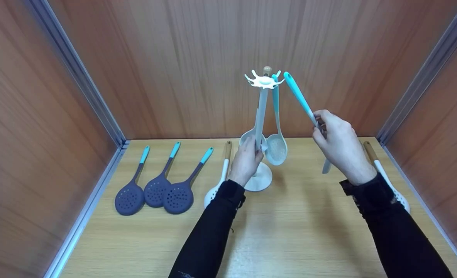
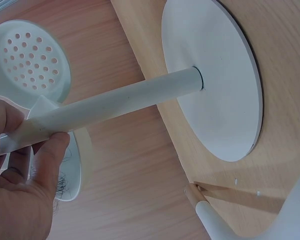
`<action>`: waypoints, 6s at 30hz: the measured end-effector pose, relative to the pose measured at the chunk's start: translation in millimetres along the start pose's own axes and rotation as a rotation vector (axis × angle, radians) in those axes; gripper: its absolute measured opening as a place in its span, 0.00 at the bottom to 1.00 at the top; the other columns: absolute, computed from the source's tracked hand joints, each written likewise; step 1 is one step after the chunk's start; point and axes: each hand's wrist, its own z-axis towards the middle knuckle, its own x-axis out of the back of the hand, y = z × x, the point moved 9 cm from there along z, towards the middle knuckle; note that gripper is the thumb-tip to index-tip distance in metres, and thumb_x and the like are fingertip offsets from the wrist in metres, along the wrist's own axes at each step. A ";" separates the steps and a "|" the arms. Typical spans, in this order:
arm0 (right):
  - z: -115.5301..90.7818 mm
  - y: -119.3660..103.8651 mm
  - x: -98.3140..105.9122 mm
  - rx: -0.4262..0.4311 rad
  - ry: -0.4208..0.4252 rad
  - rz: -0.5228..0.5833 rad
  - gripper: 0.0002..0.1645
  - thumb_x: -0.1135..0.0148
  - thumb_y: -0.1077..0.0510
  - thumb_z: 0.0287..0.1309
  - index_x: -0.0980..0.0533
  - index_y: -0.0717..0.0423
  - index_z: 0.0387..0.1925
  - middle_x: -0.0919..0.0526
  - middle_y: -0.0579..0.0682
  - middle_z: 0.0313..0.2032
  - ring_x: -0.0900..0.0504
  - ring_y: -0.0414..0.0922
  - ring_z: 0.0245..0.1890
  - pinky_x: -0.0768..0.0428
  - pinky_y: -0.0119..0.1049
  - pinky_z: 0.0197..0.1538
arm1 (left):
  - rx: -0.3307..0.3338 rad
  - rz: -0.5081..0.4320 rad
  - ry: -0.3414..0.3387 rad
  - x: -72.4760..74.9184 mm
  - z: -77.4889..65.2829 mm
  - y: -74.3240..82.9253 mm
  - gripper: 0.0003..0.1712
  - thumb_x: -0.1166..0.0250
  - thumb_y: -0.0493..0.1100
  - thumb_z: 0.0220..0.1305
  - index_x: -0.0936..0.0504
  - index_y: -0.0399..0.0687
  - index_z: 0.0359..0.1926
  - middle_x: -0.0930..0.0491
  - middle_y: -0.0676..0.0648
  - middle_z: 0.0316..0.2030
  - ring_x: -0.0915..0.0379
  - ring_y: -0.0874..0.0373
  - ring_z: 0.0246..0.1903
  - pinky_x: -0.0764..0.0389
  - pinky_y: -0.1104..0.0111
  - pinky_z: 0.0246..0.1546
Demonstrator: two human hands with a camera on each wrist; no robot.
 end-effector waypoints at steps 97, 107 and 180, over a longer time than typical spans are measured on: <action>-2.4 -4.4 -44.8 0.071 -0.068 0.042 0.17 0.42 0.64 0.72 0.24 0.58 0.59 0.12 0.56 0.45 0.09 0.51 0.44 0.09 0.48 0.42 | 0.024 -0.002 -0.006 -2.2 1.7 -3.7 0.16 0.37 0.40 0.74 0.27 0.52 0.58 0.21 0.50 0.48 0.20 0.56 0.46 0.14 0.61 0.48; -3.2 -5.0 -50.5 0.065 -0.082 0.050 0.17 0.39 0.61 0.73 0.24 0.55 0.60 0.12 0.53 0.44 0.09 0.49 0.41 0.09 0.47 0.41 | -0.033 0.027 0.029 0.0 0.4 0.0 0.15 0.38 0.40 0.74 0.26 0.50 0.59 0.20 0.49 0.48 0.19 0.54 0.43 0.14 0.60 0.46; -7.1 -4.9 -85.9 0.038 -0.165 0.071 0.22 0.39 0.58 0.74 0.27 0.55 0.65 0.13 0.54 0.49 0.10 0.51 0.45 0.09 0.49 0.44 | -0.017 -0.032 0.006 -1.2 1.2 -1.1 0.15 0.38 0.38 0.74 0.27 0.51 0.58 0.23 0.51 0.44 0.21 0.57 0.43 0.15 0.63 0.44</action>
